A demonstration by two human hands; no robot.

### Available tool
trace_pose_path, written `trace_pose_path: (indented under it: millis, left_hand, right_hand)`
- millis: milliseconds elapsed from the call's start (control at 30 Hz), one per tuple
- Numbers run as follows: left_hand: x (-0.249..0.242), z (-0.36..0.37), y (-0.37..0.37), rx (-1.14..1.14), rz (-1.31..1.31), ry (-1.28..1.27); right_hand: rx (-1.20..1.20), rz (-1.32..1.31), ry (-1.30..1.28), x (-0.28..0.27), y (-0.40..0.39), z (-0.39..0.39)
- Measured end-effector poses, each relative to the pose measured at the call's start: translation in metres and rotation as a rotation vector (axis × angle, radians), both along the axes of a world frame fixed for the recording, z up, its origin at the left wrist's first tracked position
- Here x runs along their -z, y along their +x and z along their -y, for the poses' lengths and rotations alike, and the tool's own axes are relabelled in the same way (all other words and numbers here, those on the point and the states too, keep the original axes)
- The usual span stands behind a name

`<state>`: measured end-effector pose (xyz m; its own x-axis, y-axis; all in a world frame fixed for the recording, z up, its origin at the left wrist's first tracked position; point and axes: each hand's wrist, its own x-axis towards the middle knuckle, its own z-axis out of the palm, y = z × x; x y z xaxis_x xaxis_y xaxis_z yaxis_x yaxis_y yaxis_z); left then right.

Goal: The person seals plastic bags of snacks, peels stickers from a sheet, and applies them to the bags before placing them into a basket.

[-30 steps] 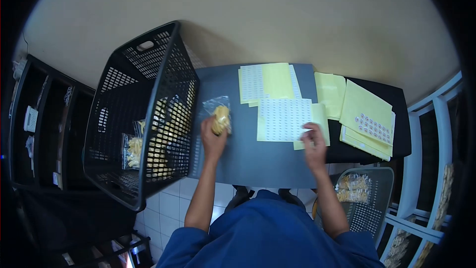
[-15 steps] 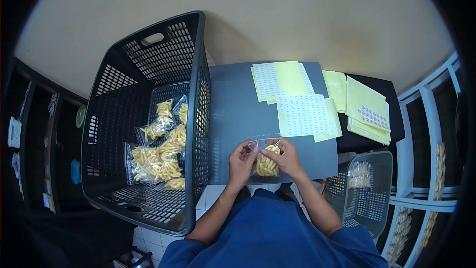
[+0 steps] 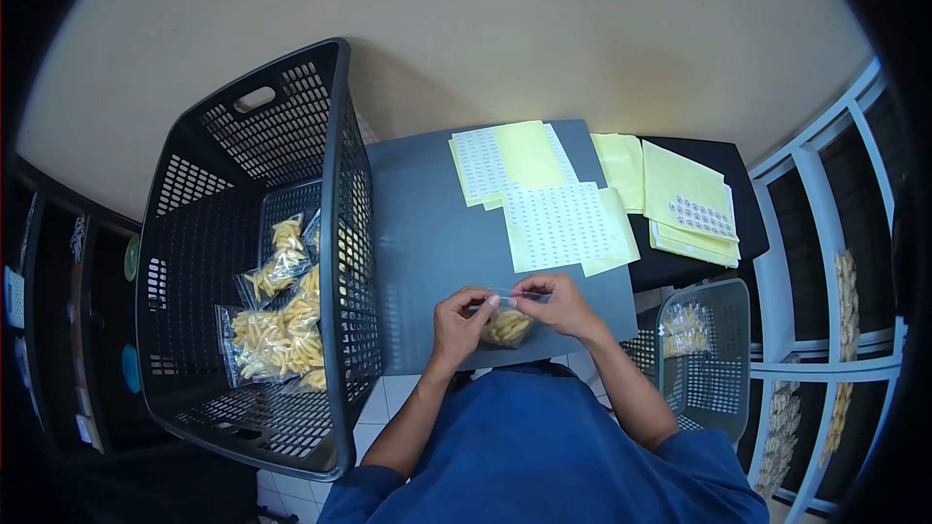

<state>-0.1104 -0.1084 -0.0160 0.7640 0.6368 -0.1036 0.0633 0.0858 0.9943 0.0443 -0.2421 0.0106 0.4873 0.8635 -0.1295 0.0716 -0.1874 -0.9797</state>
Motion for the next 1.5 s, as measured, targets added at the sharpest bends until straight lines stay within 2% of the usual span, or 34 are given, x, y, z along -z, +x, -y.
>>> trace_pose_path:
  millis: [200, 400, 500, 567, 667, 800, 867, 967, 1033, 1133, 1267, 1333, 1433, 1500]
  left_hand:
    - [-0.013, 0.002, 0.005, 0.028, 0.01, 0.166]
    - [-0.005, 0.011, 0.003, -0.019, 0.054, 0.077]
    - [0.003, 0.014, 0.003, -0.097, 0.151, -0.058]
    - [0.006, 0.013, 0.002, -0.106, 0.126, -0.048]
    - [0.004, 0.01, 0.002, -0.134, 0.085, -0.067]
    - [0.007, 0.008, 0.006, -0.15, -0.008, -0.038]
    - [0.016, -0.001, 0.011, -0.167, -0.069, 0.102]
    - [0.009, -0.026, 0.016, -0.192, -0.29, 0.278]
    - [0.01, -0.047, 0.015, -0.168, -0.462, 0.443]
    - [0.0, -0.037, 0.031, -0.357, -0.465, 0.944]
    - [-0.007, -0.016, 0.054, 0.084, -0.43, 0.979]
    - [0.003, 0.005, 0.07, 0.329, -0.416, 1.023]
    - [0.02, 0.031, 0.084, 0.417, -0.448, 1.092]
    - [0.021, 0.036, 0.087, 0.396, -0.465, 1.093]
  right_hand:
    - [-0.108, 0.132, -0.032, -0.007, 0.002, -0.004]
    - [-0.11, 0.114, -0.103, -0.018, 0.006, 0.004]
    - [-0.068, 0.093, -0.091, -0.016, 0.012, 0.017]
    - [-0.051, 0.076, -0.079, -0.012, 0.014, 0.024]
    - [-0.001, -0.107, -0.061, 0.007, 0.017, 0.031]
    - [0.022, -0.081, -0.08, 0.011, 0.022, 0.034]
    - [0.008, -0.012, -0.108, 0.027, 0.031, 0.036]
    - [0.218, -0.008, -0.02, 0.034, 0.066, 0.042]
    - [0.321, 0.254, -0.098, 0.04, 0.104, 0.046]
    - [0.384, 0.623, -0.21, 0.042, 0.16, 0.037]
    - [0.184, 0.939, -0.379, 0.039, 0.211, 0.013]
    - [0.072, 0.886, -0.477, 0.032, 0.223, -0.002]
    - [-0.048, 0.936, -0.514, 0.025, 0.232, -0.015]
    - [-0.087, 0.936, -0.54, 0.025, 0.235, -0.021]
